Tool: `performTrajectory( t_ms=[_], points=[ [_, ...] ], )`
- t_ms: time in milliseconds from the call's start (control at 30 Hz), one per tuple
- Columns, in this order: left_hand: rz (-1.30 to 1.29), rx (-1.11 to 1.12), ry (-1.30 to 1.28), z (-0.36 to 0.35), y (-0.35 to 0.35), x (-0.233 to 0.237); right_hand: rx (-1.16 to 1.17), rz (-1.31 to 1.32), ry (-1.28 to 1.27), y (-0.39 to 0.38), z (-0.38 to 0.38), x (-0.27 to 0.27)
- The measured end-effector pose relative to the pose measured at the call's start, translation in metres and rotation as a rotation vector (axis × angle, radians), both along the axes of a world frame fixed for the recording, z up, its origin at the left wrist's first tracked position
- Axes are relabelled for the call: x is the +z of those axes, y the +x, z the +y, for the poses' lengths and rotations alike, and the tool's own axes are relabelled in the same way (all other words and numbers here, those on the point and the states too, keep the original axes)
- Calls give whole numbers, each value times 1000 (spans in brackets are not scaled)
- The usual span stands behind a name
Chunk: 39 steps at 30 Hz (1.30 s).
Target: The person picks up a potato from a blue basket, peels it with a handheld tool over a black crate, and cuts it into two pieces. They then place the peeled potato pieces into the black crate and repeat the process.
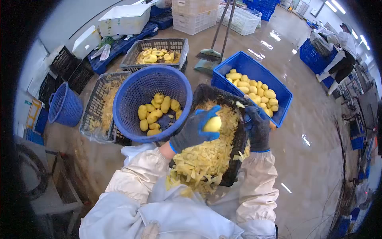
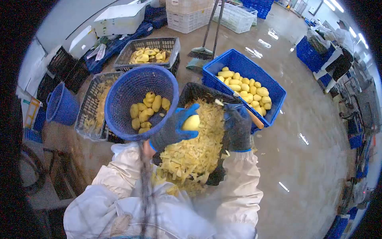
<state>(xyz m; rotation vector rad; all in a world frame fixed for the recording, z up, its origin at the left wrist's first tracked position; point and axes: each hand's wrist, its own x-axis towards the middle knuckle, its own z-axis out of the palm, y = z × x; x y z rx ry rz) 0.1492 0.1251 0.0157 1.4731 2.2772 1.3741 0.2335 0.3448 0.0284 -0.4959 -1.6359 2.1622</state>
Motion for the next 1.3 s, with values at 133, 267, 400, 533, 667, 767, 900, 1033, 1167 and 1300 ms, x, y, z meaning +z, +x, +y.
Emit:
performTrajectory(
  t_ms=[133,267,400,533,667,767,900,1033,1167,1300],
  points=[
    [-726,-3,194,4,-11,-17,11,-41,-33,3,-19,-2],
    [-1399,-106,575,3,-10,-14,44,-22,-41,3,-32,-3],
    [-1738,-229,786,14,-10,-20,58,10,-95,-3,-60,-6],
    [-1895,-350,701,13,-16,-36,22,-21,-11,-3,-65,5],
    [-1627,-500,538,5,-15,-18,56,14,-15,-2,-60,5],
    [-1461,-411,469,9,-12,-13,44,-2,-19,3,-57,19],
    [-1390,-485,486,8,-7,-10,39,-23,-8,5,-36,10],
    [-1335,-461,427,7,-3,2,-103,186,529,-3,-6,-22],
    [-1248,-347,409,7,-3,0,73,-53,178,5,-37,13],
    [-1151,-330,388,2,2,14,-175,272,665,0,-30,28]
  ],
)
